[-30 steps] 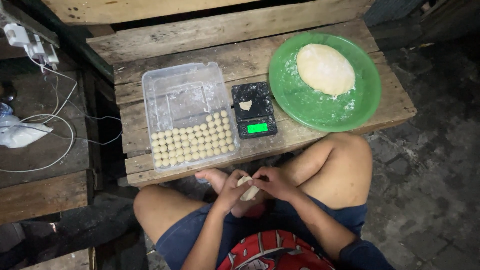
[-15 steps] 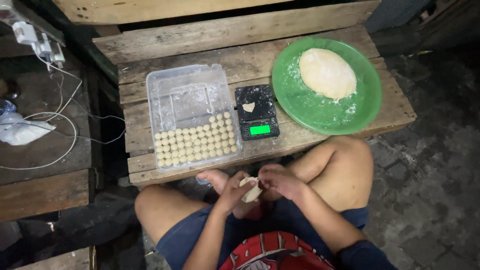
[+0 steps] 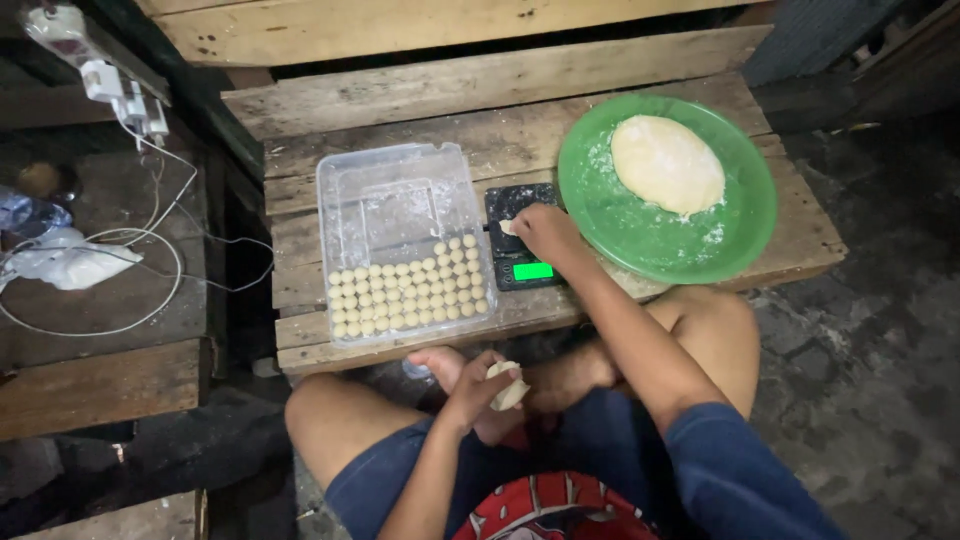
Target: Weighing small portions of dough on a digital scale and rolling them into uniform balls.
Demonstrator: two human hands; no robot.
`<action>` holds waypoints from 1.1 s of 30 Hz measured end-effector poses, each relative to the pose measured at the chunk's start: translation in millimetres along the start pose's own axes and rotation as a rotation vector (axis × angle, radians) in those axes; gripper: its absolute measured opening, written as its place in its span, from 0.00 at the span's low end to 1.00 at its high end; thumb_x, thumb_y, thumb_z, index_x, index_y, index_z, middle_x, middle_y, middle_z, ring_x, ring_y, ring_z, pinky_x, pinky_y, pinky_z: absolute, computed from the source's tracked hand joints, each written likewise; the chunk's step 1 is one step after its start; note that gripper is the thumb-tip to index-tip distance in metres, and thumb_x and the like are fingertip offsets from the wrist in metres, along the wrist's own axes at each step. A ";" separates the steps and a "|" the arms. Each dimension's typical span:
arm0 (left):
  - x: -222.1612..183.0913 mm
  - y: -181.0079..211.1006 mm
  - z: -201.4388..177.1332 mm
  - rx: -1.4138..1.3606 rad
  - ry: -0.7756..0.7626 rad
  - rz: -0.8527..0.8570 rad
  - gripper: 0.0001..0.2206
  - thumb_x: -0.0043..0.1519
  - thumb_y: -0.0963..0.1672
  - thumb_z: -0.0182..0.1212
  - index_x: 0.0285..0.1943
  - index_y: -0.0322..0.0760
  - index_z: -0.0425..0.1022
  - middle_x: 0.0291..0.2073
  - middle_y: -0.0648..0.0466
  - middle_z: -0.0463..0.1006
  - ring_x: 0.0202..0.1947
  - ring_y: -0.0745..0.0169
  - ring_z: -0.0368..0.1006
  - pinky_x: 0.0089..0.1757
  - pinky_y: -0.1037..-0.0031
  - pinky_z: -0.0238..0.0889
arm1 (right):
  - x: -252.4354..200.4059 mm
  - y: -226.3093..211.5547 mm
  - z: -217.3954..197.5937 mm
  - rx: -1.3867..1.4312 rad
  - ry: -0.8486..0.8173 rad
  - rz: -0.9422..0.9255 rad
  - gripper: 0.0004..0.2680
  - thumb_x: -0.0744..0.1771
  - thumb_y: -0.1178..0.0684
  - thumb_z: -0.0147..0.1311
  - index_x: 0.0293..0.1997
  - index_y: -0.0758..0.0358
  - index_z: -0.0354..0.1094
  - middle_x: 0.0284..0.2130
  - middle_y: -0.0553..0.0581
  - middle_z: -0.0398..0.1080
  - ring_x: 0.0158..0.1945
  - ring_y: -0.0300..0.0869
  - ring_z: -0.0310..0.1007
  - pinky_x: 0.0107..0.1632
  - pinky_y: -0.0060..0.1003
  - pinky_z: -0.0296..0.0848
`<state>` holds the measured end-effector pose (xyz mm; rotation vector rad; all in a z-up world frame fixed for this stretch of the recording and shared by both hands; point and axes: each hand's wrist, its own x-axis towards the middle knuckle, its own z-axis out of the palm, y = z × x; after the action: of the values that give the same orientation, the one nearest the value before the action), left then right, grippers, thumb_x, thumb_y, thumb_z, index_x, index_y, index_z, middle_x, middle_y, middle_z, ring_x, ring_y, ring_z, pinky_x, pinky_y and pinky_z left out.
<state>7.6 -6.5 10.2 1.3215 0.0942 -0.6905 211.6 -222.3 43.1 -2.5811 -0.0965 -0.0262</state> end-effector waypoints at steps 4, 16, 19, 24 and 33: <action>0.6 1.2 -3.6 -0.018 -0.015 0.007 0.14 0.57 0.47 0.73 0.42 0.35 0.75 0.22 0.56 0.76 0.22 0.71 0.72 0.26 0.81 0.64 | 18.4 10.2 20.6 -0.146 -0.048 0.046 0.13 0.65 0.41 0.61 0.23 0.51 0.64 0.17 0.47 0.64 0.28 0.44 0.72 0.35 0.42 0.69; -4.1 7.7 5.2 -0.025 -0.010 0.001 0.12 0.56 0.45 0.74 0.40 0.37 0.75 0.23 0.57 0.76 0.23 0.70 0.72 0.27 0.81 0.63 | 0.9 -8.7 4.3 -0.356 -0.018 -0.085 0.16 0.65 0.44 0.63 0.54 0.58 0.76 0.53 0.61 0.71 0.58 0.57 0.69 0.56 0.52 0.70; -3.7 5.2 3.4 -0.020 -0.017 0.003 0.12 0.57 0.46 0.73 0.40 0.37 0.75 0.21 0.57 0.76 0.21 0.72 0.72 0.26 0.83 0.63 | 2.0 1.8 23.9 -0.425 0.074 -0.261 0.06 0.64 0.46 0.59 0.40 0.50 0.75 0.38 0.50 0.72 0.47 0.50 0.73 0.48 0.47 0.72; -5.2 6.5 1.4 -0.006 -0.016 0.011 0.11 0.57 0.46 0.73 0.39 0.37 0.75 0.21 0.58 0.76 0.21 0.73 0.72 0.26 0.83 0.62 | -17.6 -6.2 -0.3 0.187 0.208 -0.171 0.06 0.66 0.50 0.63 0.42 0.58 0.76 0.34 0.62 0.76 0.44 0.59 0.77 0.48 0.50 0.74; -2.6 6.0 3.2 0.002 -0.035 0.025 0.11 0.57 0.44 0.72 0.40 0.35 0.75 0.21 0.56 0.75 0.21 0.70 0.71 0.25 0.81 0.62 | -46.7 94.1 -60.3 -0.002 0.316 0.273 0.06 0.67 0.44 0.64 0.37 0.50 0.77 0.31 0.59 0.76 0.42 0.57 0.77 0.47 0.51 0.74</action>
<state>7.6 -7.9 17.4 1.3102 0.0488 -0.6924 172.0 -336.8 42.7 -2.5349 0.3711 -0.3310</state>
